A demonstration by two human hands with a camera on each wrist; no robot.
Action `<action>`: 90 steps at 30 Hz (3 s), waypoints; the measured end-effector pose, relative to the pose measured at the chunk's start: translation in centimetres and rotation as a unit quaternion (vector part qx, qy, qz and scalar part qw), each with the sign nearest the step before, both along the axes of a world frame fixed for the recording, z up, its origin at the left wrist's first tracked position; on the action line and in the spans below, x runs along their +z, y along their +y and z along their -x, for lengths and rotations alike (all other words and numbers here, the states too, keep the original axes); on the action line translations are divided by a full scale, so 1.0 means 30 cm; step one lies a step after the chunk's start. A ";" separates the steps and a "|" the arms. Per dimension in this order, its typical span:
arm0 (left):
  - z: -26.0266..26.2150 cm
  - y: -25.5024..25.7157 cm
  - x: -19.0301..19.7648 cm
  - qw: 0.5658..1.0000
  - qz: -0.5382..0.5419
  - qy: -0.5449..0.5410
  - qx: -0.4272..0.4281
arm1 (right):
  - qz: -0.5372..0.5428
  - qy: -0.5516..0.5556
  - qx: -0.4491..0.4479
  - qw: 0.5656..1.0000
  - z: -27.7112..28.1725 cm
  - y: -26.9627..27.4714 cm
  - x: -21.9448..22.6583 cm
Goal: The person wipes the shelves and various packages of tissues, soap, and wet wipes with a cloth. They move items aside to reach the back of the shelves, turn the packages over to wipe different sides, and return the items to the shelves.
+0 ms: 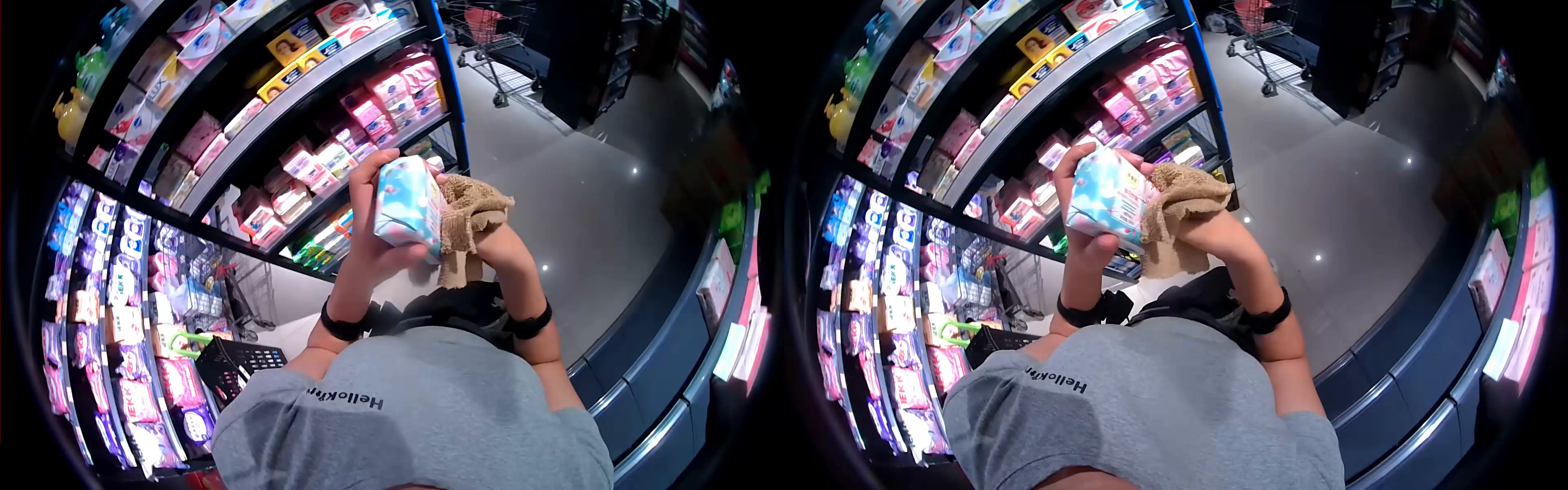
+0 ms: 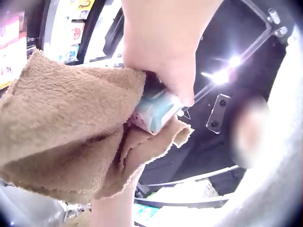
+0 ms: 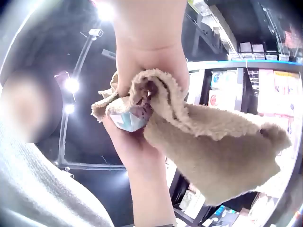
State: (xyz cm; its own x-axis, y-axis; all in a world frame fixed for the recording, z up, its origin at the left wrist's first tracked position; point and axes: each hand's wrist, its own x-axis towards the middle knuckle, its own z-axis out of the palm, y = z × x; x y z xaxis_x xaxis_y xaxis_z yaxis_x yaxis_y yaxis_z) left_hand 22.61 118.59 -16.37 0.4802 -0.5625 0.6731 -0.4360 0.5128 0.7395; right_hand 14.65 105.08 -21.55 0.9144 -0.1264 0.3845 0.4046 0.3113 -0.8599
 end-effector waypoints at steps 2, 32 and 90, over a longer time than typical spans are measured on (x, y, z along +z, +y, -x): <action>0.007 0.007 0.010 1.000 -0.003 -0.021 -0.014 | -0.086 0.008 0.051 0.995 -0.013 0.007 -0.003; 0.060 -0.220 0.128 0.928 -0.164 -0.309 0.127 | -0.311 -0.084 -0.071 0.944 0.185 -0.132 0.020; 0.009 -0.347 -0.025 0.888 -0.325 -0.256 0.199 | -0.007 0.173 -0.290 0.941 0.078 -0.405 -0.093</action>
